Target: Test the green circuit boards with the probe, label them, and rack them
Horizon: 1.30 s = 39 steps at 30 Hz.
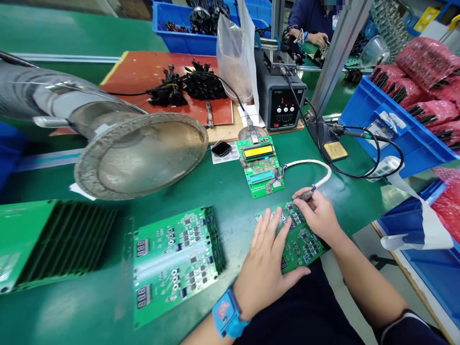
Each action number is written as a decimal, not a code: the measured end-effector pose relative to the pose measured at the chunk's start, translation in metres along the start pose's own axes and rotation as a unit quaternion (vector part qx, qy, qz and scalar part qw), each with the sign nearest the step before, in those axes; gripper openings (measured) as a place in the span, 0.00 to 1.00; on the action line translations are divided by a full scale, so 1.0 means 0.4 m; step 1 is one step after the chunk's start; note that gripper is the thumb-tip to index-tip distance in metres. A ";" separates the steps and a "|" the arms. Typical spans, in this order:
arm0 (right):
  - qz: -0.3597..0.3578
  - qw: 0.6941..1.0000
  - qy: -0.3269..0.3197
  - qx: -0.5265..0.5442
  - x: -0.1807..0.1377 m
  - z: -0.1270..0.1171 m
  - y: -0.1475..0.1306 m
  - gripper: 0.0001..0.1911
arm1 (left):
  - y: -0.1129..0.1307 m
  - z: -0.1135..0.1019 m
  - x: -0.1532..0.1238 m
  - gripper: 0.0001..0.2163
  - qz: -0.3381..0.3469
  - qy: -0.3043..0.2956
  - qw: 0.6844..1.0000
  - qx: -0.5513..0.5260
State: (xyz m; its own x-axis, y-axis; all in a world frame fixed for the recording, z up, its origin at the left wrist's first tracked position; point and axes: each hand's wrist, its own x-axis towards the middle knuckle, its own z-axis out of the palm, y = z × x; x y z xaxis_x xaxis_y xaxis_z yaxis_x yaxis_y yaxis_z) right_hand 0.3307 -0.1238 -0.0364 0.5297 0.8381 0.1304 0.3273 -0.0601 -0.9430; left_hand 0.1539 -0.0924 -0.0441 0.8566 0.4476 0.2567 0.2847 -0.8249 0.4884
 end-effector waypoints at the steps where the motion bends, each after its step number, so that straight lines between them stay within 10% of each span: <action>1: -0.001 1.000 -0.001 -0.001 0.000 0.000 0.000 0.05 | -0.001 -0.001 0.001 0.41 0.002 -0.006 1.000 0.005; 39: -0.026 0.999 -0.007 -0.028 -0.002 0.000 0.007 0.05 | -0.003 0.010 0.000 0.50 -0.019 -0.008 1.000 -0.008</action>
State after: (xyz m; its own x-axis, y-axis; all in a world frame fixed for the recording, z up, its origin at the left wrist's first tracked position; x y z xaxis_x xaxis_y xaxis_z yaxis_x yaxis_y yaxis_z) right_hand 0.3310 -0.1245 -0.0392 0.4995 0.8484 0.1749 0.3977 -0.0452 -0.9164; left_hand 0.1555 -0.0929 -0.0480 0.8522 0.4730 0.2235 0.3110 -0.8016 0.5105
